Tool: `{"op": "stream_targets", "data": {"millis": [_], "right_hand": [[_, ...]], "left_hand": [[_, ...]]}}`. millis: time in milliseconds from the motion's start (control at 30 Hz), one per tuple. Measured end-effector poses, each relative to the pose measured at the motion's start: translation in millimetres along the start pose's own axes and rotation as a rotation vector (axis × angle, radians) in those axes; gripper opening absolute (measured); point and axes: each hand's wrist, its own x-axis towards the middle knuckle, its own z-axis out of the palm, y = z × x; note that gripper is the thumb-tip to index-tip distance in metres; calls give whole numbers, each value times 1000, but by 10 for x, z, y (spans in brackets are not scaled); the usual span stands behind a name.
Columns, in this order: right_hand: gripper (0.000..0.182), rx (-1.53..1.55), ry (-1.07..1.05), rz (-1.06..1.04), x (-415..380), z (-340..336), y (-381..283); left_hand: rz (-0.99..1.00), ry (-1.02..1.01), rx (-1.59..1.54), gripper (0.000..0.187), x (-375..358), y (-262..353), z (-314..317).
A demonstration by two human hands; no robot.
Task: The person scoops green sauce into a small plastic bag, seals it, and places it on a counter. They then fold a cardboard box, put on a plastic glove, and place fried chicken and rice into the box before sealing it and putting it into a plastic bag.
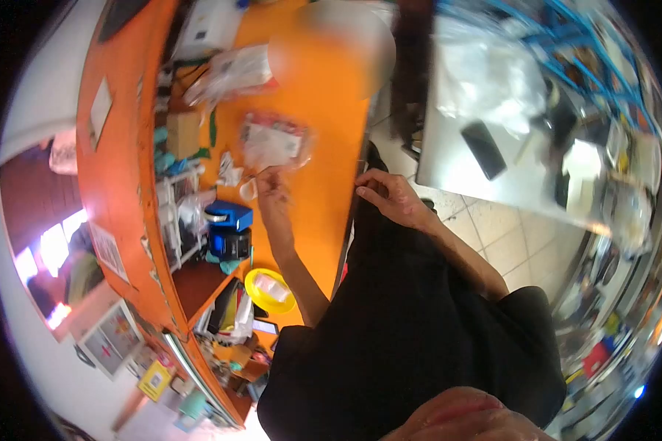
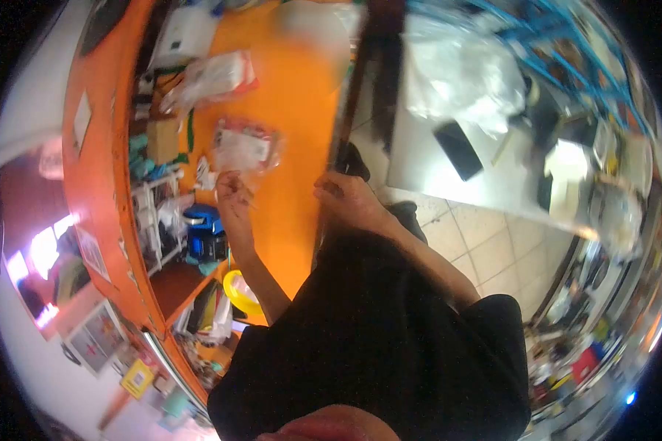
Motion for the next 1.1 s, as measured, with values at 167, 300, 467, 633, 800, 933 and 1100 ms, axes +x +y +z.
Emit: {"op": "stream_targets", "data": {"millis": [167, 300, 467, 633, 800, 933, 1100], "right_hand": [[69, -211, 402, -424, -1171, -609, -28], [69, 33, 508, -291, -2323, -970, 189], [66, 94, 889, -253, -3449, -1368, 476], [51, 299, 980, -232, -3844, -1783, 775], [28, 222, 1012, -69, -3972, -2537, 1232], [11, 133, 1198, 48, -4051, -3506, 2190], [30, -80, 1391, 229, -4128, -4881, 3147]], "left_hand": [[-287, -690, -326, 38, -898, 367, 1433], [-195, -1088, -455, 45, -1668, 433, 2265], [-277, -1443, -433, 41, -2433, 790, 3263], [-177, -1554, -286, 31, -2727, 803, 4001], [-70, -1242, -73, 18, -2607, 554, 4691], [451, -786, 210, 23, -2044, 373, 5592], [959, -459, 484, 30, -1060, 183, 7012]]}}
